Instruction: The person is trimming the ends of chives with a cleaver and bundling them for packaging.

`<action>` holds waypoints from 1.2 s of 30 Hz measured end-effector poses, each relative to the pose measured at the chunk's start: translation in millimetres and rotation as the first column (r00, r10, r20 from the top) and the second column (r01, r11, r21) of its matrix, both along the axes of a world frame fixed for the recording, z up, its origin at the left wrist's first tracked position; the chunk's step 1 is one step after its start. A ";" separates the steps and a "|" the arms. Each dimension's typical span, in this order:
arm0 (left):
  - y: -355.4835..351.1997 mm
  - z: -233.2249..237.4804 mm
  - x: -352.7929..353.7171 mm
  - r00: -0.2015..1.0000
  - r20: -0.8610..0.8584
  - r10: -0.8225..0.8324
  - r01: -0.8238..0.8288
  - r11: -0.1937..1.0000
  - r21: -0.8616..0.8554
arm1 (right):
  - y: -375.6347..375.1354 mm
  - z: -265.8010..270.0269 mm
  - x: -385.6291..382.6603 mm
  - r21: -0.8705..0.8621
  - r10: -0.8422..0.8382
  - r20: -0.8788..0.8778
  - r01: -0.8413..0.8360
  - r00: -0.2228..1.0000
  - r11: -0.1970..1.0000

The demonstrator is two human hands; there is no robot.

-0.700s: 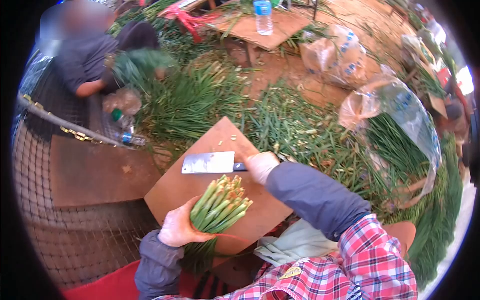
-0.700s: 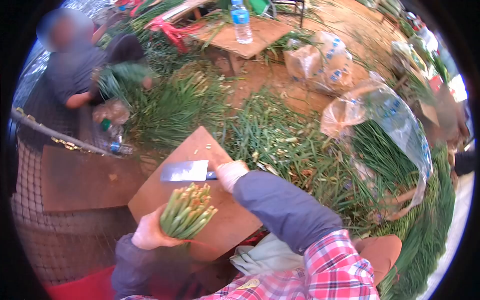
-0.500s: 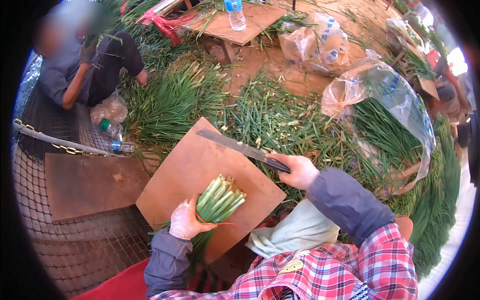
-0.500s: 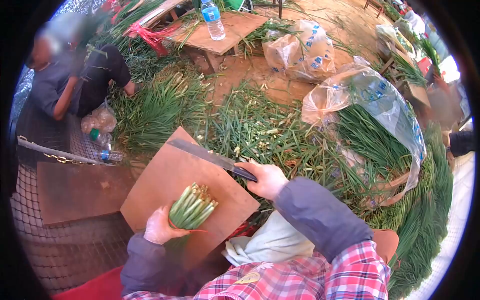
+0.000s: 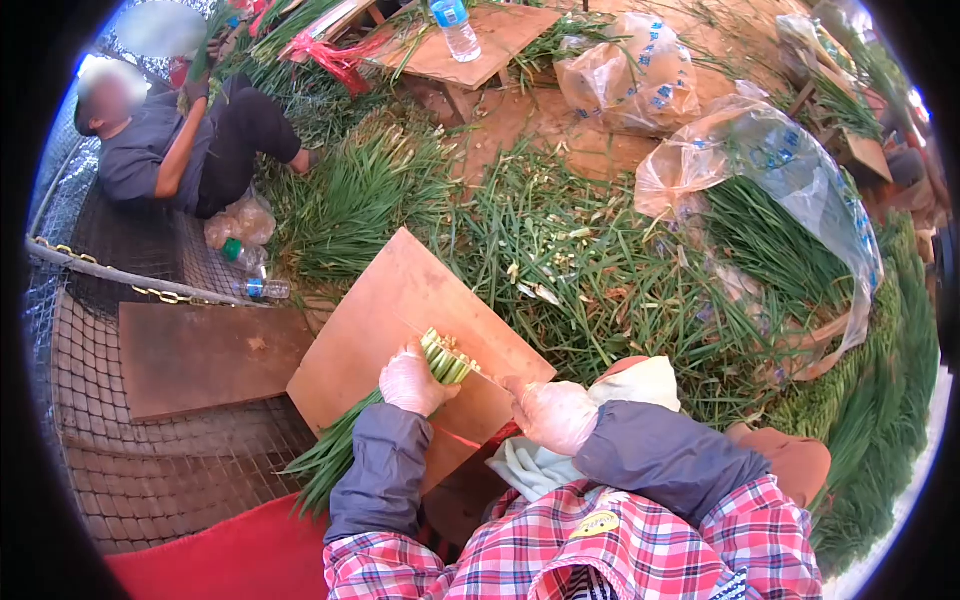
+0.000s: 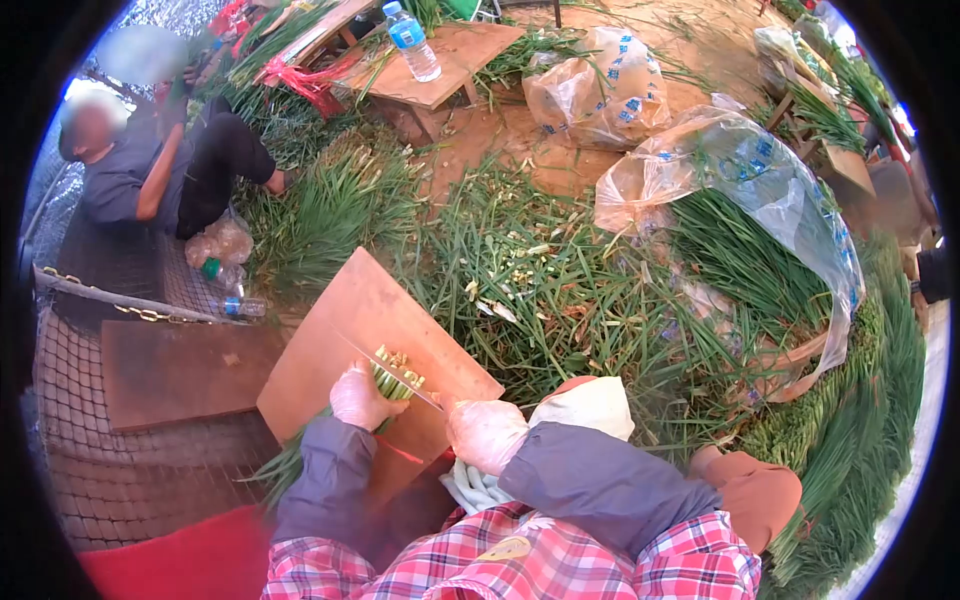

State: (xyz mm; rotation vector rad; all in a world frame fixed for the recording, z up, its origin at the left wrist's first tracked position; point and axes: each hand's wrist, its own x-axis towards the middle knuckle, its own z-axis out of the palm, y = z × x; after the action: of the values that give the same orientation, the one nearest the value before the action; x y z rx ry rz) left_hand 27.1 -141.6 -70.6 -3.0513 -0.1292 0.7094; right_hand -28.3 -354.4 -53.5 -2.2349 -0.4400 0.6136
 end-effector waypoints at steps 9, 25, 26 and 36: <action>-3.9 0.2 0.8 1.000 0.005 0.016 -0.016 0.999 0.033 | 13.7 -2.1 10.4 -0.135 0.014 -0.188 -0.040 0.982 0.990; -4.9 -9.1 6.6 1.000 0.007 -0.013 0.013 0.997 0.076 | 91.8 -76.1 60.9 -0.179 -0.101 -0.185 0.067 0.978 0.982; -3.5 -8.7 6.3 1.000 0.012 -0.018 0.017 0.996 0.088 | 92.9 -76.1 62.0 -0.166 -0.082 -0.150 0.057 0.985 0.985; 2.4 -16.1 -8.1 0.979 0.201 -0.038 0.035 0.999 0.019 | 97.2 -78.2 49.1 -0.182 -0.118 -0.164 0.087 0.979 0.979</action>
State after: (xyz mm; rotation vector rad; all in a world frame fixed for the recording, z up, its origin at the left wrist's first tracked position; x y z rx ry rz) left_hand 19.0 -139.3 -86.7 -3.0940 -0.0789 0.3939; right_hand 20.7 -257.3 -131.7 -2.3270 -0.1864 0.8112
